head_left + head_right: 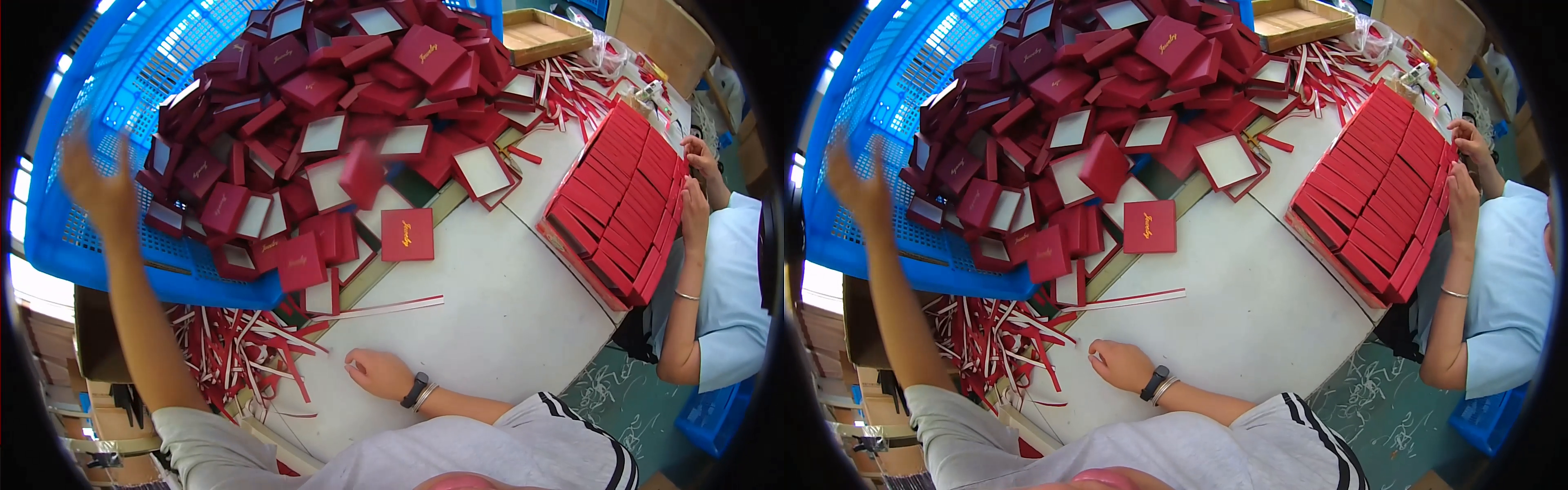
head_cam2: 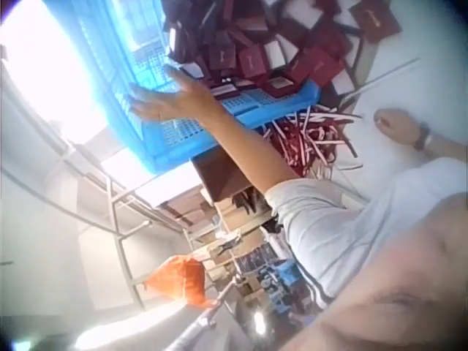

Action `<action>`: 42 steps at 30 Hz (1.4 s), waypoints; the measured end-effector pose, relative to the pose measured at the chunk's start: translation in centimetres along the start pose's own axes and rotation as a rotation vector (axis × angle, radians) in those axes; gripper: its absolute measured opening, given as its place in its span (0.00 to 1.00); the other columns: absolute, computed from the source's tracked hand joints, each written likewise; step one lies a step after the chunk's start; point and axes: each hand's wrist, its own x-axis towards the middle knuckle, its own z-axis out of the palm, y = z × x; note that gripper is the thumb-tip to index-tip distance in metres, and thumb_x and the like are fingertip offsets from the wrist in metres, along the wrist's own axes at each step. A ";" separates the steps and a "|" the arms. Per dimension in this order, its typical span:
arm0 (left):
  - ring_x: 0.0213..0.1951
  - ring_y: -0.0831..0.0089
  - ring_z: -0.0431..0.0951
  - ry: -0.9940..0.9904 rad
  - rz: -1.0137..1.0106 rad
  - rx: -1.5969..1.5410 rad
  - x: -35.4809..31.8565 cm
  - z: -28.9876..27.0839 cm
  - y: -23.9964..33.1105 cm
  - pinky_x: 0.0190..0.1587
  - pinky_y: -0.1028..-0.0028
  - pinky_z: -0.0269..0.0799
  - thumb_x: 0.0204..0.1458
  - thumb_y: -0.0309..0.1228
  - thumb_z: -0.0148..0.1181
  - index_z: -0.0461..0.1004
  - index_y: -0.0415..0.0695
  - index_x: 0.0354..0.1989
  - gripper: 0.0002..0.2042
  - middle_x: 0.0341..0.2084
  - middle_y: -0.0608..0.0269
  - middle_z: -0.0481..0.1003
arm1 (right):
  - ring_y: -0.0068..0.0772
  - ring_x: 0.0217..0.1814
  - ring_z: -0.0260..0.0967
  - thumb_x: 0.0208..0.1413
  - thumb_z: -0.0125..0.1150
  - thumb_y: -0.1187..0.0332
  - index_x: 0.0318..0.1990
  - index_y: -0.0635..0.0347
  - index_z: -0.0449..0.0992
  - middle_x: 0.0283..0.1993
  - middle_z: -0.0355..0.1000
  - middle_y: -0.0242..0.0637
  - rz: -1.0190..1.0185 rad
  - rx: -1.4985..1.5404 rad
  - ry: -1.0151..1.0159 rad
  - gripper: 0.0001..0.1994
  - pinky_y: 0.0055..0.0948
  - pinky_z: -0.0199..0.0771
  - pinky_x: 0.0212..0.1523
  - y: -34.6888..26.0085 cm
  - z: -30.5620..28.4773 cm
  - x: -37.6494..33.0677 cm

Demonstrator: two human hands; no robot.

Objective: Assembling and packaging red jewelry boxes by inserting ribbon lining and organizing them on a production table.

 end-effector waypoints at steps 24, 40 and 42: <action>0.28 0.64 0.80 -1.578 -0.777 -0.672 -8.5 1.1 6.9 0.35 0.65 0.72 0.49 0.55 0.57 0.80 0.39 0.28 0.26 0.20 0.50 0.77 | 0.38 0.26 0.69 0.56 0.54 0.61 0.36 0.56 0.73 0.24 0.71 0.35 0.016 0.123 -0.059 0.09 0.36 0.66 0.28 -0.8 0.5 0.2; 0.63 0.50 0.58 -1.278 -0.807 -0.588 -19.5 10.0 5.7 0.65 0.60 0.49 0.49 0.61 0.52 0.65 0.42 0.59 0.37 0.56 0.41 0.65 | 0.36 0.25 0.69 0.56 0.55 0.63 0.37 0.57 0.73 0.25 0.72 0.37 -0.009 0.196 -0.031 0.09 0.32 0.68 0.29 -0.8 1.1 0.5; 0.61 0.52 0.63 -1.347 -0.752 -0.637 -15.7 6.7 7.9 0.62 0.68 0.57 0.49 0.60 0.53 0.61 0.37 0.61 0.40 0.57 0.40 0.65 | 0.35 0.25 0.69 0.55 0.56 0.63 0.36 0.58 0.74 0.25 0.72 0.37 0.015 0.210 -0.050 0.09 0.31 0.68 0.29 -1.0 0.6 0.6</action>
